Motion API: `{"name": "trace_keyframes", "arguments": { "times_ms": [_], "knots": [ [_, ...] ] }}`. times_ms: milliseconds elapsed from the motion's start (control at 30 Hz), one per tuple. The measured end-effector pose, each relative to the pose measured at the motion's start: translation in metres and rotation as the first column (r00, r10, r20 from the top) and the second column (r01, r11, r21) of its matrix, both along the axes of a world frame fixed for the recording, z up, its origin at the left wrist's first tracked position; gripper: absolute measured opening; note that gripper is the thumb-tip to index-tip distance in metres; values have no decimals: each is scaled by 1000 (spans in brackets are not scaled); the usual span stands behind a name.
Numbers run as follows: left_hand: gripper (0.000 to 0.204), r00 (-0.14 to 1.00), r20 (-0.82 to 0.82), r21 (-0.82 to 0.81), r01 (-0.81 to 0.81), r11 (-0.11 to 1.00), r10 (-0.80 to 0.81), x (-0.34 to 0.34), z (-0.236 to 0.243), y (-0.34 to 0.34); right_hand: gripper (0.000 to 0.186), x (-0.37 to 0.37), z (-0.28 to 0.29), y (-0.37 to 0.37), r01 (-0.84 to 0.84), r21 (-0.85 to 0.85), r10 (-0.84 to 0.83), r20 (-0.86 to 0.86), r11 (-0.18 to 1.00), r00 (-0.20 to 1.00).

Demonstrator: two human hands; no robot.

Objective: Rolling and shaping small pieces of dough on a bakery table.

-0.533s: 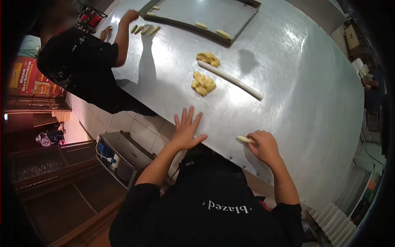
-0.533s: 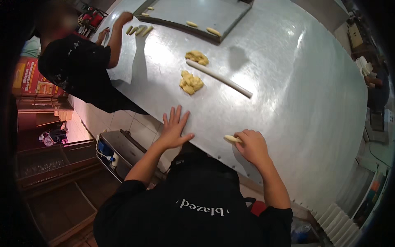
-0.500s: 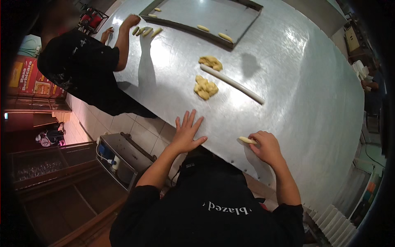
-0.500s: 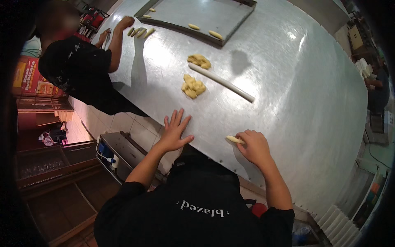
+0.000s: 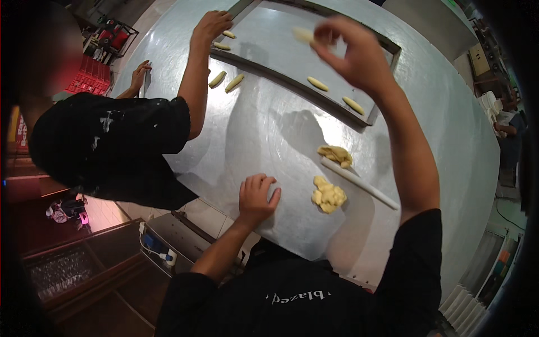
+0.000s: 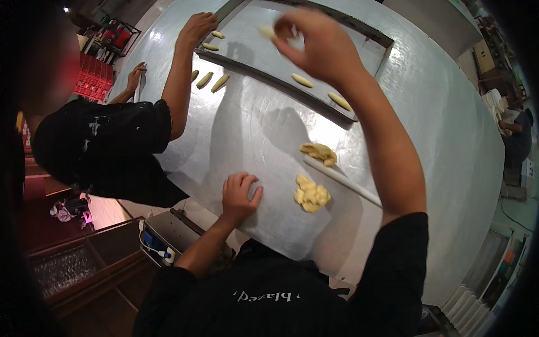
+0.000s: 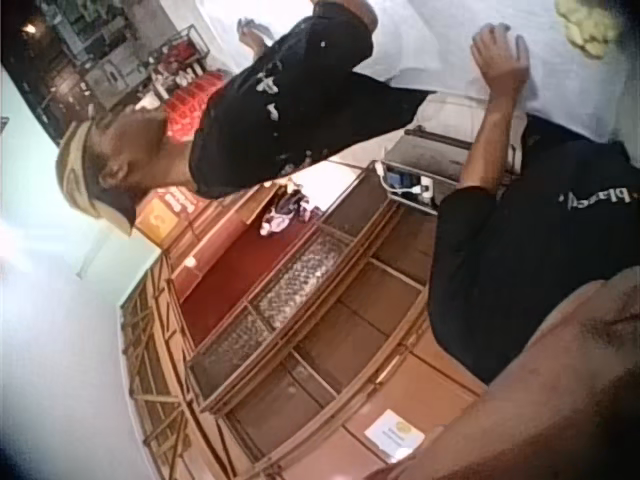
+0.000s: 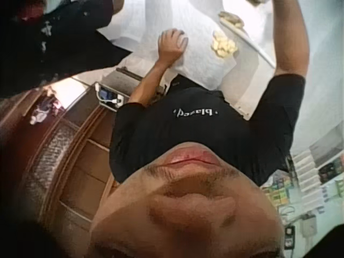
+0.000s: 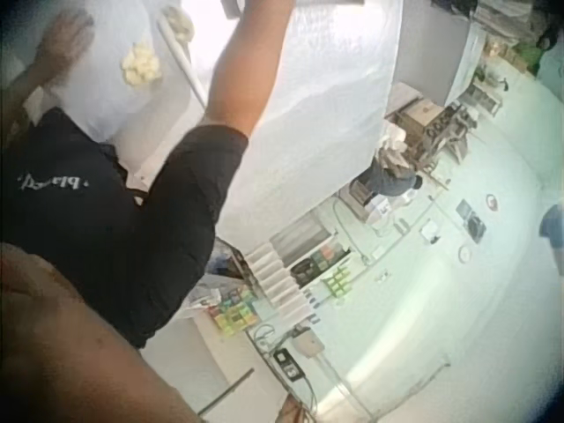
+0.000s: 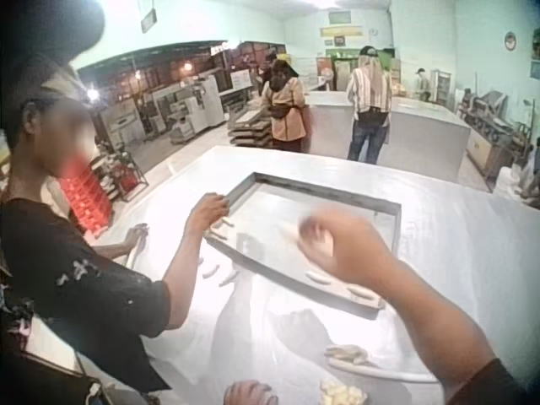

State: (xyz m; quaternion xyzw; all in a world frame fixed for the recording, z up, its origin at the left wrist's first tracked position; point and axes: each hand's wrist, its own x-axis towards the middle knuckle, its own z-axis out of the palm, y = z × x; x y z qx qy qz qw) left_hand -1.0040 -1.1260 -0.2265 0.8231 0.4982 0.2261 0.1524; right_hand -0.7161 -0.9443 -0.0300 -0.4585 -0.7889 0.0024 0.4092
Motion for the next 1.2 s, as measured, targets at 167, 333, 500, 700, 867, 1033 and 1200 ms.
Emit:
{"name": "trace_keyframes", "arguments": {
  "times_ms": [167, 333, 500, 700, 867, 1033, 1200],
  "knots": [
    [24, 999, 34, 1, 13, 1000, -13, -3, 5, 4, 21, -35, -48, 84, 173, 310, -63, -334, 935, 940],
    [27, 998, -28, -119, 48, 992, -52, -5, 3, 5, 20, -22, -164, 100, 234, -504, -92, 290, 831, 953],
    [28, 997, 9, -88, 80, 993, -79, -6, 3, 7, 27, -19, -181, 129, 255, -661, -209, 150, 705, 966],
    [28, 994, -22, -132, 100, 986, -104, -7, 4, 11, 30, -36, -171, 147, 340, -709, -91, 365, 618, 927],
    [29, 997, -14, -71, 80, 994, -81, -7, 2, 7, 32, -39, -166, 136, 287, -725, -82, 305, 626, 949],
    [30, 996, -4, -78, 92, 993, -92, -5, -6, 2, 36, -27, -161, 118, 301, -739, -54, 339, 602, 939],
    [29, 997, -41, -72, 61, 996, -64, -5, 0, 0, 33, 24, -121, 61, 159, -552, -193, -4, 819, 981]
  ]
}}
